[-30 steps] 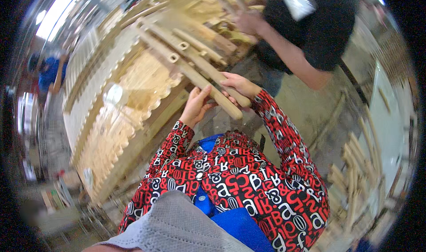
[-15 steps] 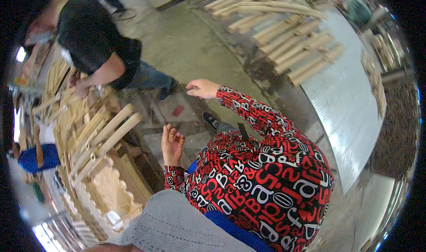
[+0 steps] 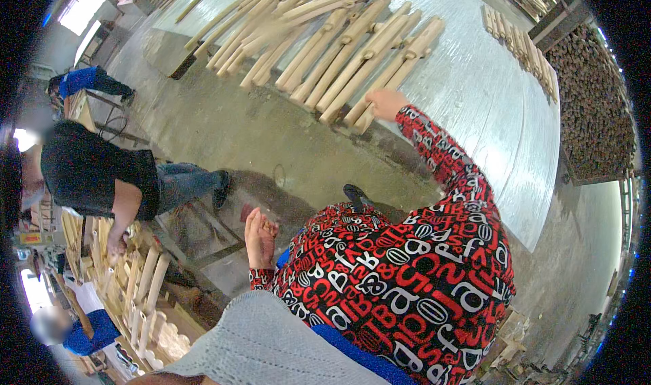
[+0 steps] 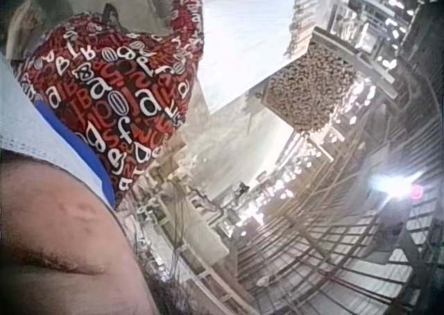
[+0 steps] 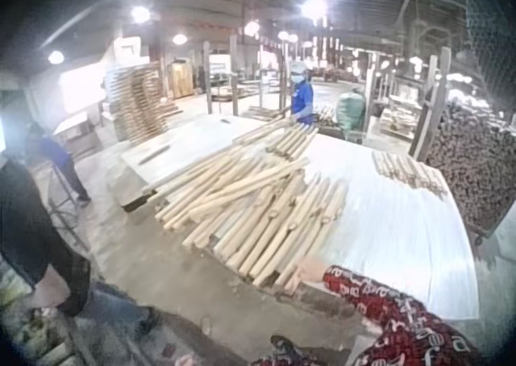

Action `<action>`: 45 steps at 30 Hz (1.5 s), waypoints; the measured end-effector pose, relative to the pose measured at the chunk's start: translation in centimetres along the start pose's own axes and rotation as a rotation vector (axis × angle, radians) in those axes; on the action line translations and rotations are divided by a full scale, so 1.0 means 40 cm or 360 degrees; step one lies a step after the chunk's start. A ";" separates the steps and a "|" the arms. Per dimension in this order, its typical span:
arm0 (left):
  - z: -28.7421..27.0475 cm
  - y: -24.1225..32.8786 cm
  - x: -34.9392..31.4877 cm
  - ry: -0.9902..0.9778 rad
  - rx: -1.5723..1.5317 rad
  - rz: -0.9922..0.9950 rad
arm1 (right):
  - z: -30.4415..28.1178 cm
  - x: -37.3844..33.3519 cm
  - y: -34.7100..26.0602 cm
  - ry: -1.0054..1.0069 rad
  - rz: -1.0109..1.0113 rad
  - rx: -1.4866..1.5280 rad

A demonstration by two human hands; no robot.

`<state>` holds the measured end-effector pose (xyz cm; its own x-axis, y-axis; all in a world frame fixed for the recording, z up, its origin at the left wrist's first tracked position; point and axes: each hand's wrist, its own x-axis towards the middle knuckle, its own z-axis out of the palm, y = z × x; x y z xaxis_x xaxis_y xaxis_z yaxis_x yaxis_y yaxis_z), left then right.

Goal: The person repeatedly picks up wooden dowels, applies white glue to the ends using a small brush, and places them into a wooden jig. The process is repeated for multiple dowels in a workshop setting.

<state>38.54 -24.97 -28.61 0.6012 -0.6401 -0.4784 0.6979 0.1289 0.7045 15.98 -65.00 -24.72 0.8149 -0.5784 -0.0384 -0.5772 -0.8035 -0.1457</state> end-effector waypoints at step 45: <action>0.350 0.163 -0.070 0.0170 -0.0835 0.1671 | -0.380 0.165 -1.031 -0.0553 -0.1729 0.2180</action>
<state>35.95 -32.92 -15.35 0.9885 0.0286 0.1488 -0.0987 0.8666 0.4891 44.35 -37.80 -3.95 0.8394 0.2798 0.4659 0.4805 0.0183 -0.8768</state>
